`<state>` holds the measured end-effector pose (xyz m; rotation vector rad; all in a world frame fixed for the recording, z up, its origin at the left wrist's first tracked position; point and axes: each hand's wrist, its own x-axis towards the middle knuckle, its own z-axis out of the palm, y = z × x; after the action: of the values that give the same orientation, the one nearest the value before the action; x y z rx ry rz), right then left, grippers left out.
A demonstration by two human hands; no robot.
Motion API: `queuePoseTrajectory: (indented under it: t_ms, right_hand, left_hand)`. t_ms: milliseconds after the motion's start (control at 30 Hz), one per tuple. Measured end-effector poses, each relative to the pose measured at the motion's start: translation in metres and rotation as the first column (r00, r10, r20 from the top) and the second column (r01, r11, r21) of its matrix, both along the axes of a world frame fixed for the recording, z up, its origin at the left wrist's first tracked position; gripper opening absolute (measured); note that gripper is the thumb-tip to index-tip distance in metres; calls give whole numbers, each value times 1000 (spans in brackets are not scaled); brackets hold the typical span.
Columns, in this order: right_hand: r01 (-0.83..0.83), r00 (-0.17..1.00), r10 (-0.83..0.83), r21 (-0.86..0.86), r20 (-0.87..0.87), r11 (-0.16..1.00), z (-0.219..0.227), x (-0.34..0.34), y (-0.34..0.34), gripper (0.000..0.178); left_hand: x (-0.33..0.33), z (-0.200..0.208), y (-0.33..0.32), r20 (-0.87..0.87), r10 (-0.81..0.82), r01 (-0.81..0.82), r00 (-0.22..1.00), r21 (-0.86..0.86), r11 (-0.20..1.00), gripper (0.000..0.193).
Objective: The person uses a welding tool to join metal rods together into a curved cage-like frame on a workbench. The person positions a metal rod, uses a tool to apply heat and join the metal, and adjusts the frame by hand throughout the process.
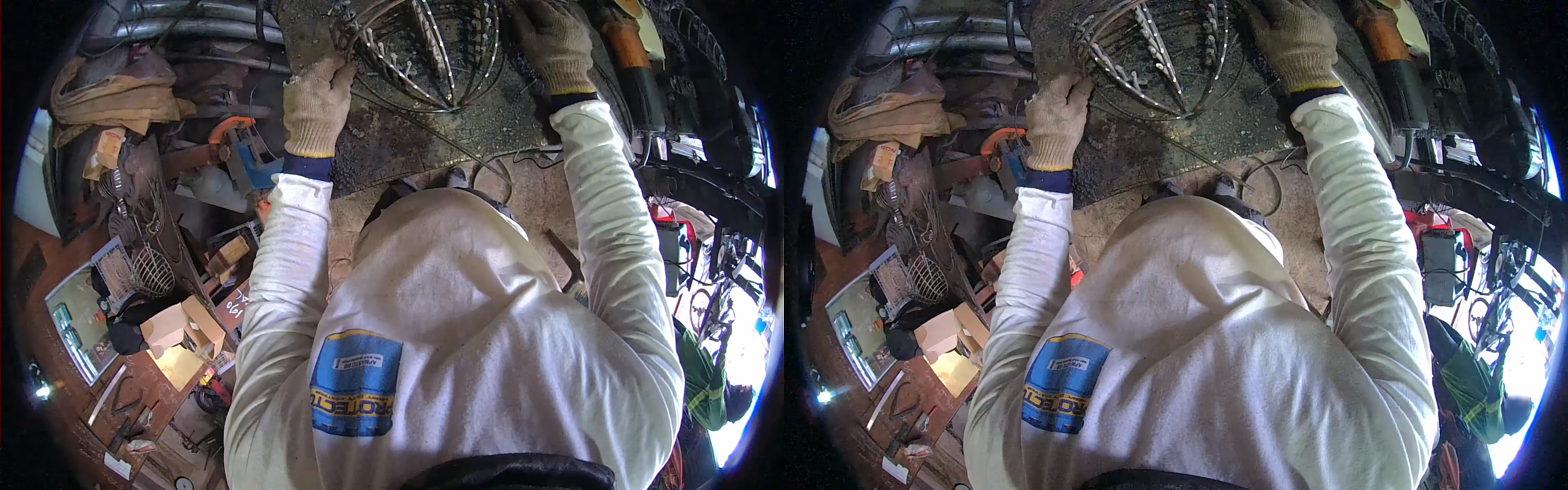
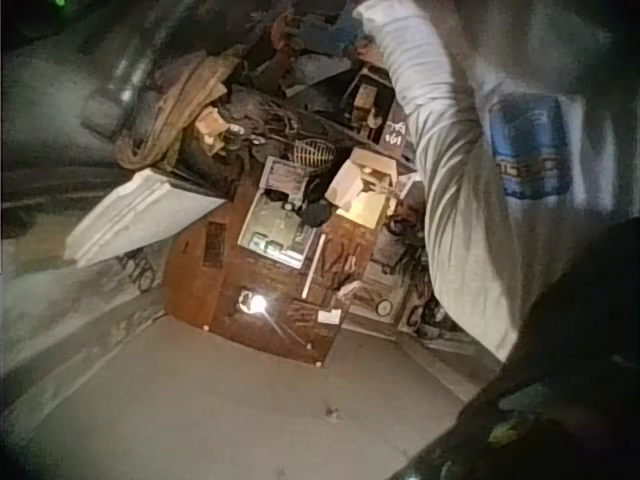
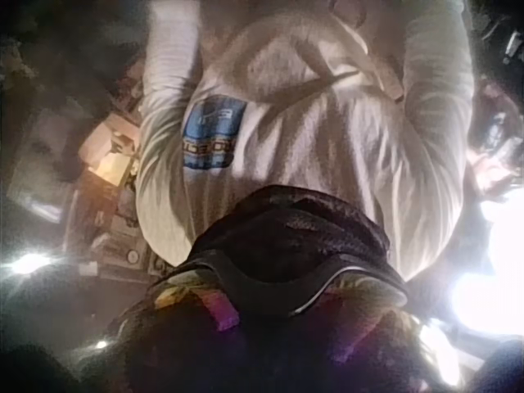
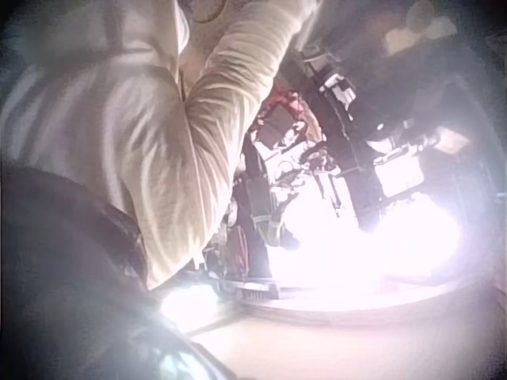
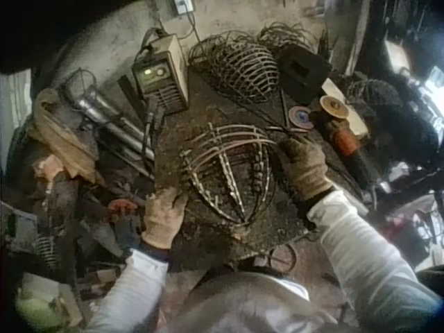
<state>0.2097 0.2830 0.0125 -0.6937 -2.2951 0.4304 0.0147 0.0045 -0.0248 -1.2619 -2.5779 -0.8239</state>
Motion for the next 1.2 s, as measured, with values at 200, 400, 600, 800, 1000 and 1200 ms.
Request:
queuePoseTrajectory:
  t_ms: [200,400,600,800,1000,1200]
  right_hand:
    - [58,996,-57,-21,63,998,0,-1,0,22]
    - [20,1000,-20,82,3,996,-8,-1,8,25]
    - [15,999,-15,6,30,1000,1,-2,2,26]
    - [8,1000,-8,-6,13,1000,-2,-1,3,23]
    - [-13,999,13,-9,-33,1000,0,-1,-4,20]
    - [37,999,-37,-24,-15,999,9,-2,-15,19]
  left_hand:
    - [-1,-2,1,-152,-22,23,988,5,1000,15]
    - [-1,0,3,-154,-47,57,987,59,997,14]
    - [4,4,2,-13,26,-27,1000,-50,998,25]
    - [4,3,2,-52,12,-15,999,-54,998,23]
    - [-1,-5,2,-195,15,-17,981,-5,1000,19]
    - [-4,-10,0,-238,-37,36,971,-10,999,16]
